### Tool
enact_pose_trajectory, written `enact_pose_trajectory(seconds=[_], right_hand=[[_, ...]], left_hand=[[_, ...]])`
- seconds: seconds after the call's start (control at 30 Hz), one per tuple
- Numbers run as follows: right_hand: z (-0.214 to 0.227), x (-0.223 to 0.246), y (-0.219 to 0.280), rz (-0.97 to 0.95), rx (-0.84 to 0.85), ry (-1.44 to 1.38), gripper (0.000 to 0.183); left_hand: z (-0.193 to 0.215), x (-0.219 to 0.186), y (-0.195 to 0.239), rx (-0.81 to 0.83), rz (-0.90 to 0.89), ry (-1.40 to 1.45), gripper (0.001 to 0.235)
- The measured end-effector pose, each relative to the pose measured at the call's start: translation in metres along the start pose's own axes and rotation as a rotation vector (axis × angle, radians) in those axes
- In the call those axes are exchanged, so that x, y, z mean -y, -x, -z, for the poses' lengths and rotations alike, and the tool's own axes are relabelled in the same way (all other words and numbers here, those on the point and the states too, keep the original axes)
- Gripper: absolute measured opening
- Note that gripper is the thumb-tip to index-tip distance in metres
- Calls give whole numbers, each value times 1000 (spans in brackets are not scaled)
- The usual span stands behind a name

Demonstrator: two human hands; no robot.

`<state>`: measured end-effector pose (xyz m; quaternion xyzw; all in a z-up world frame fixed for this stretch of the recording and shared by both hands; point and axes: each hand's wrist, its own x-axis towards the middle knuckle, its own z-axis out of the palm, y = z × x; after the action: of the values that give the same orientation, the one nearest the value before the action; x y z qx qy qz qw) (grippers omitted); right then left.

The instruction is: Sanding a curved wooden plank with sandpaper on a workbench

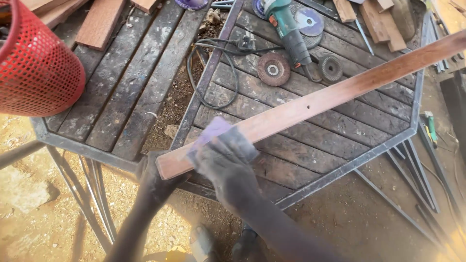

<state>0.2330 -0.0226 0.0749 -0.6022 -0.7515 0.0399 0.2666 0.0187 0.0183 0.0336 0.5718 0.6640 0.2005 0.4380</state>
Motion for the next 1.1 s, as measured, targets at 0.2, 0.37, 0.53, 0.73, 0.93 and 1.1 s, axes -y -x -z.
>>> enact_pose_trajectory(seconds=[0.2,0.37,0.53,0.73,0.93,1.1], right_hand=[[-5,-173,50,34,-118,56,26],[-20,-32,9,-344,-34,22,31],[23,-11,-4,-61,90,-166,25],[27,-108,-3,-139,-121,52,27],[4,16,6,23,90,-126,25],[22,-96,12,-80,-81,-13,24]], left_hand=[[-5,21,-6,-32,-116,8,79],[-10,22,-3,-85,-169,26,75],[-9,14,-1,-51,-93,-60,80],[-3,13,2,-32,-127,-32,76],[-13,38,0,-19,-128,-31,81],[-15,36,3,-19,-184,-70,81]])
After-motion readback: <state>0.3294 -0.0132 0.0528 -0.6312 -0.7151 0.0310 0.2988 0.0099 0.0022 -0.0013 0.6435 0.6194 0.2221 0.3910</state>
